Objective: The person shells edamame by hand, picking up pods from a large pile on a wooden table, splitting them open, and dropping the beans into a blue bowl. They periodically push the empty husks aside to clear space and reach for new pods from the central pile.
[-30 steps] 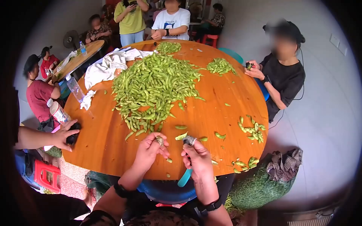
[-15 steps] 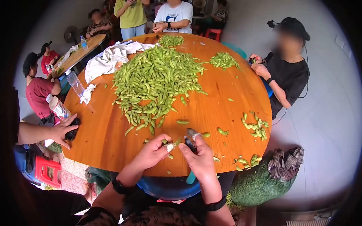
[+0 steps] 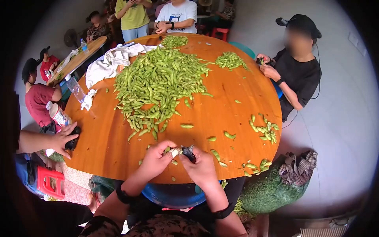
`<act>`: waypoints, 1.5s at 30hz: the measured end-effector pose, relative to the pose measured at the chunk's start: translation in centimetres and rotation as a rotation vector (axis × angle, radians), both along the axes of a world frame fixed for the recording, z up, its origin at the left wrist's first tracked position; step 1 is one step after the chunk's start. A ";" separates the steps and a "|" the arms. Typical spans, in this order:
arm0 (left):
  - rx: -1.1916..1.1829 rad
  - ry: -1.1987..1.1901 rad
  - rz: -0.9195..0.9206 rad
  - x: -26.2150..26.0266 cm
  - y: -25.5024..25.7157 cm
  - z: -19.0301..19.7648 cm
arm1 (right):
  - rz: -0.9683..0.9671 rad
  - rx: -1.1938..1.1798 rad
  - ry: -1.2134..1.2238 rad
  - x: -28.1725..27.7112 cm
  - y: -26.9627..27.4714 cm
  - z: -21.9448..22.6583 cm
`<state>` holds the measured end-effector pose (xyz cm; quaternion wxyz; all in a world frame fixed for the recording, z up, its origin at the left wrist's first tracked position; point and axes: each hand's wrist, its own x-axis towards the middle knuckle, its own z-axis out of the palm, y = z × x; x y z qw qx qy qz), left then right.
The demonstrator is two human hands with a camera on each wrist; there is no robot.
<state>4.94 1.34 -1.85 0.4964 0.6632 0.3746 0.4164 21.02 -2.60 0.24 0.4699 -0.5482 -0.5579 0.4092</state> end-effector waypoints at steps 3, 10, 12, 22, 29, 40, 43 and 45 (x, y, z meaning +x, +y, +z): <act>0.340 0.140 -0.035 -0.2 -0.1 0.3 | -0.041 0.033 -0.024 -0.1 0.0 0.3; 0.013 0.187 -0.207 -0.7 -0.5 0.7 | -0.020 0.083 -0.319 0.3 -0.7 1.2; -0.107 0.132 -0.234 -0.8 -0.3 -0.1 | 0.087 0.033 0.049 0.4 -0.4 0.1; -0.313 -0.023 -0.186 -0.7 -0.2 0.4 | 0.160 -0.439 0.526 0.5 -0.2 1.6; -0.040 0.059 -0.108 -0.5 -0.2 0.0 | -0.034 0.141 -0.275 0.7 0.0 1.8; 0.333 0.568 -0.045 0.5 -0.8 1.7 | -0.070 0.150 -0.412 -0.9 -0.6 2.7; 0.310 0.705 -0.080 0.6 -1.2 2.4 | -0.046 0.206 -0.354 -0.7 -0.6 1.9; 0.251 0.772 -0.109 0.7 -1.4 2.5 | -0.036 0.195 -0.280 -0.3 -0.2 1.1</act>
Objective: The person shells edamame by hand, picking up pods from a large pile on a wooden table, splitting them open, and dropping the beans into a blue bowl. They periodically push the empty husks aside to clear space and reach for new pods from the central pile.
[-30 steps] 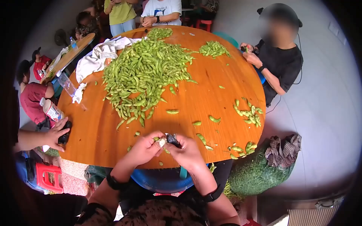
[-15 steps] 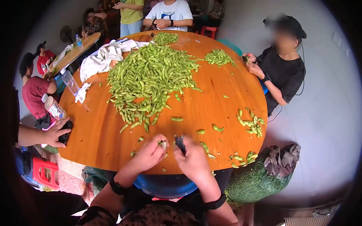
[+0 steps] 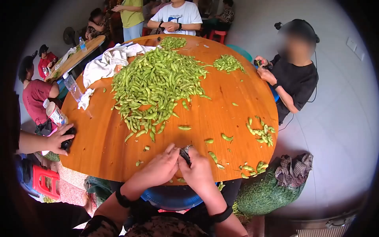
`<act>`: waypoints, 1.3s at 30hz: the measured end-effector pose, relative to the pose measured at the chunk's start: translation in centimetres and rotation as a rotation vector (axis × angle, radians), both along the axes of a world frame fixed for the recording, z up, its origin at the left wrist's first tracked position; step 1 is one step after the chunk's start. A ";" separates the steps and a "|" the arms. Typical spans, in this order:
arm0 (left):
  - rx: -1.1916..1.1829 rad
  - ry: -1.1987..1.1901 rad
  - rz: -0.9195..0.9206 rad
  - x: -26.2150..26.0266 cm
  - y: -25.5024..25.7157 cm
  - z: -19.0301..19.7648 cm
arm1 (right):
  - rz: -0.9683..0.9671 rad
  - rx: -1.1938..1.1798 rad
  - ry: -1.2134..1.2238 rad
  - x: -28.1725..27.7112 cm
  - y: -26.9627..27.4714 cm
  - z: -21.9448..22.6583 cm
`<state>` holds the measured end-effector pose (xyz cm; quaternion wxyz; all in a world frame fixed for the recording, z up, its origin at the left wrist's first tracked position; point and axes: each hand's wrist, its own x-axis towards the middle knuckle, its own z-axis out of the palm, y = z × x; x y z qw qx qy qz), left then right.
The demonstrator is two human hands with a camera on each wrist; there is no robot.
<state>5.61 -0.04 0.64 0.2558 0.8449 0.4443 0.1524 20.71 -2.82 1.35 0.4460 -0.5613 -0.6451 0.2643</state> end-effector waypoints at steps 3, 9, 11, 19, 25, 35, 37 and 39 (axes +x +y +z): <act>0.095 -0.125 -0.022 0.0 -0.3 -0.6 | -0.017 -0.048 0.064 0.4 0.2 0.0; 0.005 -0.422 0.199 -0.1 -1.1 0.5 | -0.197 -0.035 0.006 1.1 0.2 -0.1; -0.040 -0.440 0.221 -0.2 -1.9 0.5 | -0.237 0.013 -0.016 0.4 0.0 0.3; -0.066 -0.501 0.153 0.5 -1.6 0.1 | -0.153 0.033 0.238 0.3 -0.5 0.2; -0.296 -0.522 0.010 -0.3 -1.5 -0.6 | 0.172 -0.572 0.866 1.5 -0.8 2.0; -0.802 -0.924 0.145 0.5 -2.0 -0.8 | 0.134 -0.601 0.902 1.2 -0.4 1.4; -0.734 -0.885 0.158 0.7 -1.9 -1.2 | 0.121 -0.602 0.915 1.2 -0.4 1.4; -0.741 -0.954 0.163 0.8 -1.8 -1.4 | 0.092 -0.565 0.964 1.5 -0.2 1.1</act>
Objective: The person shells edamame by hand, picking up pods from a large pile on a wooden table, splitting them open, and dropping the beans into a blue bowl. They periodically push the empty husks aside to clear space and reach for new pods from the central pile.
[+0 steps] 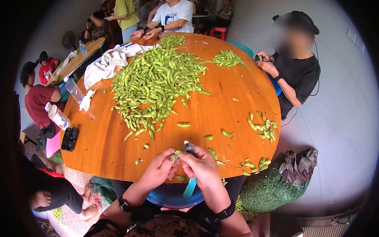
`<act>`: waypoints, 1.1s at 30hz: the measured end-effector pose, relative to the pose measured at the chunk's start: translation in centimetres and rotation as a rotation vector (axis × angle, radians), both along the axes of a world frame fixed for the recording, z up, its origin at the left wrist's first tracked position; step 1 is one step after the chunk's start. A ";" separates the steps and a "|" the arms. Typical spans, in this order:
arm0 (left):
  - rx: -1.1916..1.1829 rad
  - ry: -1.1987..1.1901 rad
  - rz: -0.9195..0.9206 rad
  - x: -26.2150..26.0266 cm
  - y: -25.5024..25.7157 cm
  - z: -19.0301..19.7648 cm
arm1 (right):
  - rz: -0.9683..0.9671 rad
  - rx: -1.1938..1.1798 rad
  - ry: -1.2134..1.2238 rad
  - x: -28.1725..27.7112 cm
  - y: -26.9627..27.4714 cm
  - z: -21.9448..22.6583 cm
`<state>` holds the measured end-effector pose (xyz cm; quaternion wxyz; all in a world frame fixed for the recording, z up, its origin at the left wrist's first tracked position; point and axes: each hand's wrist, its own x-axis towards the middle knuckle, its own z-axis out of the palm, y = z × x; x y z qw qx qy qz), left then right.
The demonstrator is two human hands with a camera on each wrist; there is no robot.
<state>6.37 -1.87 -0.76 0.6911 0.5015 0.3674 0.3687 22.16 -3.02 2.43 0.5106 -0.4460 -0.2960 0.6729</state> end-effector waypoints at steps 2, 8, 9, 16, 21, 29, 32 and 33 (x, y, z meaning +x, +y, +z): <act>0.215 0.179 0.031 -0.5 0.4 0.4 | -0.070 0.029 -0.037 1.1 0.3 -0.2; 0.615 0.618 0.315 -4.8 0.1 2.8 | -0.484 0.230 -0.589 8.2 0.5 0.0; 0.642 0.705 0.367 -5.8 0.1 2.9 | -0.485 0.223 -0.587 8.0 0.1 -0.2; 0.830 1.268 0.466 -8.2 0.0 0.7 | 0.129 0.656 -1.313 1.2 -5.0 -0.7; 1.023 1.342 0.362 -6.7 0.5 1.0 | 0.082 0.789 -1.365 1.5 -6.2 -1.9; 1.095 1.131 0.197 -2.8 -0.9 -0.1 | -0.333 0.382 -1.637 7.8 -3.8 0.3; 1.114 0.965 0.204 -0.4 -1.8 0.4 | -0.218 0.667 -1.511 6.8 -3.8 -1.9; 1.076 0.978 0.198 0.3 -1.9 0.7 | -0.191 0.663 -1.506 5.9 -4.2 -2.4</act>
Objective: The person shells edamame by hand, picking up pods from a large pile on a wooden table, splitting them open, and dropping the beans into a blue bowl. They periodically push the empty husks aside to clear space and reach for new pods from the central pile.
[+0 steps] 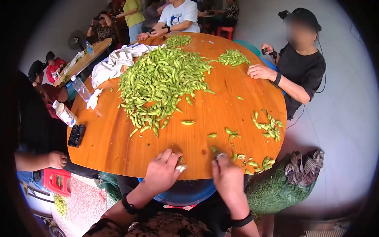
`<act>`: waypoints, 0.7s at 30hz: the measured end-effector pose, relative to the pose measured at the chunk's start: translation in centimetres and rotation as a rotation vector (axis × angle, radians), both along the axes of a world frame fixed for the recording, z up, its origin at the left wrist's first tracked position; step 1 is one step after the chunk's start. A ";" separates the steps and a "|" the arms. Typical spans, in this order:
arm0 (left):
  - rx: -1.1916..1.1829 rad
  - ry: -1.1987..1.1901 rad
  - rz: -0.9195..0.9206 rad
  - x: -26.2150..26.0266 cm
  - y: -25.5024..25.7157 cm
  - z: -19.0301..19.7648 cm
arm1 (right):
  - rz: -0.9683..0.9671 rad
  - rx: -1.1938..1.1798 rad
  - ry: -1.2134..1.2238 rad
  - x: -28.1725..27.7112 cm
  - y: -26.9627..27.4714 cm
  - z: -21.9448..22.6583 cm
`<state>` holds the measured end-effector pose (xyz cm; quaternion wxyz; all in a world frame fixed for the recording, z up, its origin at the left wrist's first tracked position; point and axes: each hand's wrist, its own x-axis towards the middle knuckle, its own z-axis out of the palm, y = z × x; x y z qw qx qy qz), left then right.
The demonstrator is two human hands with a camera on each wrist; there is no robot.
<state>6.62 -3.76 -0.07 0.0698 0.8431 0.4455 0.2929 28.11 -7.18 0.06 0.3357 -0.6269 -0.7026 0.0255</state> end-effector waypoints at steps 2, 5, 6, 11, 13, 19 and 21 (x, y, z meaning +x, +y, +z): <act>-0.021 0.040 0.031 0.9 -0.4 0.1 | -0.004 -0.040 -0.003 -1.6 -0.2 0.5; -0.031 0.035 0.003 0.9 -1.5 -1.1 | 0.019 -0.127 0.001 -2.2 -0.4 0.1; -0.023 0.017 -0.078 1.1 -1.9 -1.0 | 0.032 -0.121 0.021 -2.5 -0.4 0.0; -0.016 -0.018 -0.002 -1.0 1.3 1.5 | 0.155 -0.113 0.169 -3.1 -0.3 0.4; 0.141 0.204 0.099 -3.5 4.8 2.2 | 0.166 -0.144 0.204 -3.1 -0.3 0.6; 0.063 0.312 0.030 -6.4 8.6 1.9 | 0.211 -0.115 0.286 -3.1 0.5 0.7; 0.068 0.253 0.067 -6.0 8.2 2.0 | 0.279 -0.151 0.345 -3.5 1.0 1.0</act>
